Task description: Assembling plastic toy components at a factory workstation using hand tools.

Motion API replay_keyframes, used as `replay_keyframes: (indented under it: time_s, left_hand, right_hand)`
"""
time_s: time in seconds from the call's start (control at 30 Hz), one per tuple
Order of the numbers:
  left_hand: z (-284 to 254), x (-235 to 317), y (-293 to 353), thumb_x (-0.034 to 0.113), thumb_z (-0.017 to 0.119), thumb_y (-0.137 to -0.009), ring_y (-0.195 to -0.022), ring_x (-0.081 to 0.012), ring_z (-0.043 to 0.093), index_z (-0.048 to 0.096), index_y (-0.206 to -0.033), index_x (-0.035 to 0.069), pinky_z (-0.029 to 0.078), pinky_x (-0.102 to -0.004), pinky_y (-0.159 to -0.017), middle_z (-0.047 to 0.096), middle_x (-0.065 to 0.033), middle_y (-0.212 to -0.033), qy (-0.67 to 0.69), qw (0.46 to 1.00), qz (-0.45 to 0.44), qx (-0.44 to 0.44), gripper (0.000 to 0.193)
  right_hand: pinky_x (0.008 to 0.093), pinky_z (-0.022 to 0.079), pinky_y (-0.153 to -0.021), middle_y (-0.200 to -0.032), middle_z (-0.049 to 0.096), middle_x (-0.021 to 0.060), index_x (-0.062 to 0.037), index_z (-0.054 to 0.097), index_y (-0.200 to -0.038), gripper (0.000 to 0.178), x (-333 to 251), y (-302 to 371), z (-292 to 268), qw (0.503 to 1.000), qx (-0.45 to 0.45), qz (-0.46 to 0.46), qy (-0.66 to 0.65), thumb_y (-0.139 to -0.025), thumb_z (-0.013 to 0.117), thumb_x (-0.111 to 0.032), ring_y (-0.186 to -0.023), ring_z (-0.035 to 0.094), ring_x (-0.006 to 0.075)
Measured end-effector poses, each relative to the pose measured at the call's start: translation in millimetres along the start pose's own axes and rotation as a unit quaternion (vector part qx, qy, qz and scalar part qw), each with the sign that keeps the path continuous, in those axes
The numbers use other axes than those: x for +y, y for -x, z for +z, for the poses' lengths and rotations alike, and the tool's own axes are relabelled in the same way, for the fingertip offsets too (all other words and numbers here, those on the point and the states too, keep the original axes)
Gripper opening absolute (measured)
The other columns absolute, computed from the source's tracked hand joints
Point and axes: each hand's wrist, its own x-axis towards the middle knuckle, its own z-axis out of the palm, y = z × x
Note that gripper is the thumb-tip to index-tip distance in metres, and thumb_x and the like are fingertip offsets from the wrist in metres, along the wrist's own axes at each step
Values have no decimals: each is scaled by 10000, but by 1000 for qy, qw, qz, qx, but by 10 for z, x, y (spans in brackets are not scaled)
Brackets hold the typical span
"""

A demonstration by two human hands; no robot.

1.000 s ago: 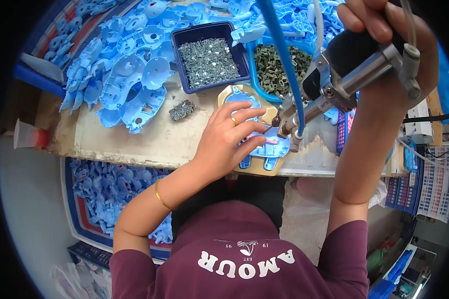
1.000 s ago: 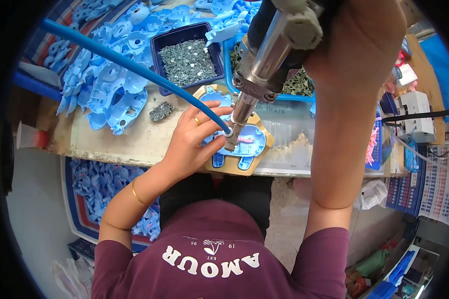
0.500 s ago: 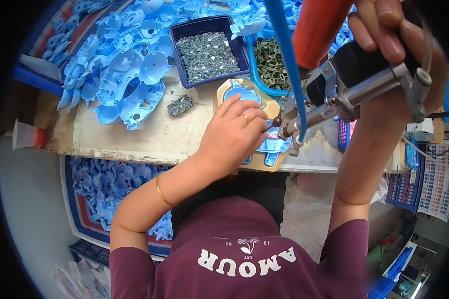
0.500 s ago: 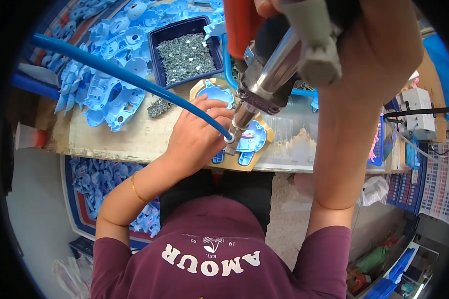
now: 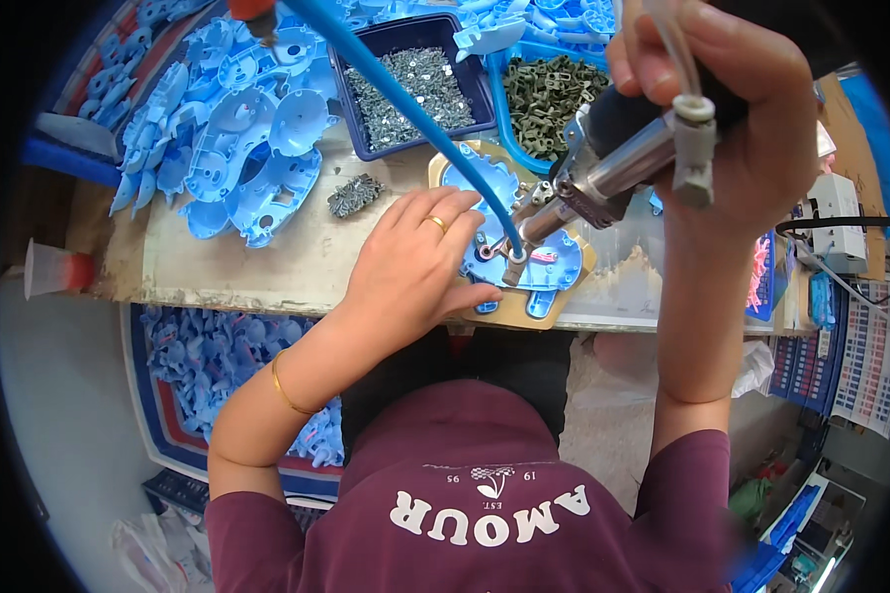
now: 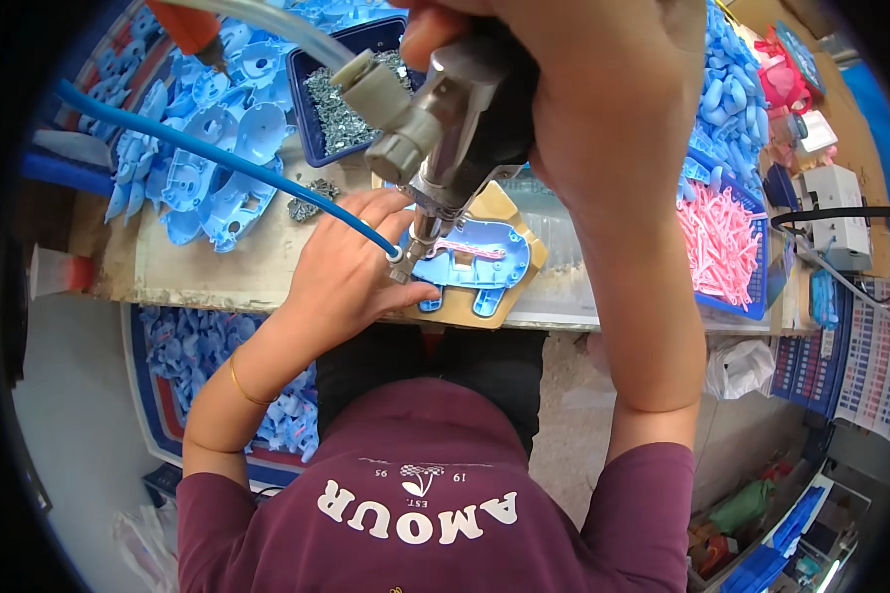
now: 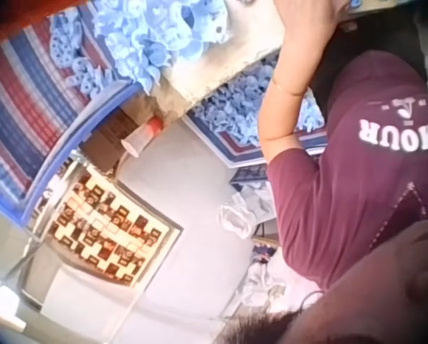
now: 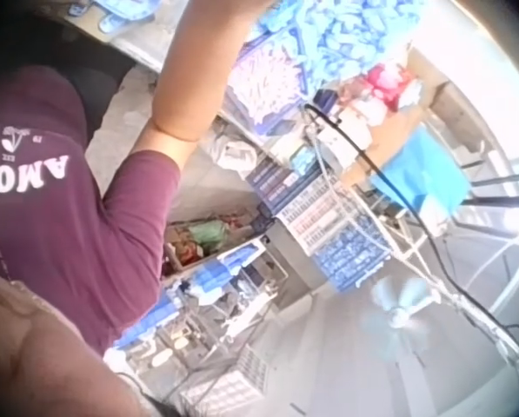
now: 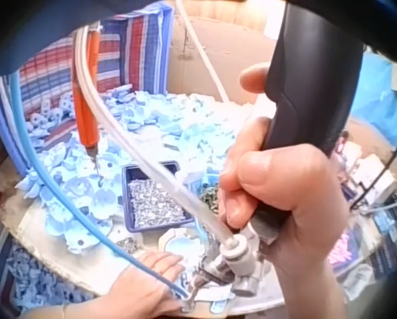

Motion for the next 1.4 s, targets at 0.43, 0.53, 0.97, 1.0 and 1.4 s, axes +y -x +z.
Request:
replay_keyframes:
  time_s: [0.43,0.53,0.97,1.0,1.4]
  left_hand:
    - [68,10,41,331,811,-737,-1264,-332,515,623,-1138,9,410,-458,-1081,606,-124,-1297,-1,1000,4,10,548]
    - [106,-2,77,266,774,-777,-1267,-310,524,636,-1034,55,395,-477,-1109,618,-98,-1265,2,999,51,2,360]
    - [-1942,-22,675,274,824,-754,-679,-263,664,749,-941,62,463,-379,-640,730,-102,-840,143,913,-143,-354,293]
    - [-2025,90,870,296,836,-739,-713,-294,675,723,-1067,36,512,-402,-709,727,-128,-855,105,887,-301,-334,434]
    - [-1373,79,473,315,771,-830,-1004,-381,646,616,-1264,13,508,-430,-883,691,-189,-1106,96,942,-155,-282,551]
  right_hand:
    - [210,443,-532,-696,610,89,70,546,-1098,331,-82,-2,-7,992,76,30,101,-847,652,-118,-527,579,120]
    - [191,429,-535,-687,607,45,4,617,-876,255,-50,-433,-269,994,14,-54,95,-900,684,-241,-545,559,81]
    - [261,530,-745,-935,725,79,-26,710,-1090,253,693,-753,-1685,976,80,39,198,-1022,572,-227,-847,682,121]
    - [250,525,-752,-976,738,67,-57,728,-1109,304,785,-729,-1936,965,82,38,245,-1017,594,-314,-863,691,122]
    - [446,529,-820,-1017,648,97,-87,689,-945,125,1661,-462,-2841,580,-55,-81,809,-823,677,-116,-1010,633,332]
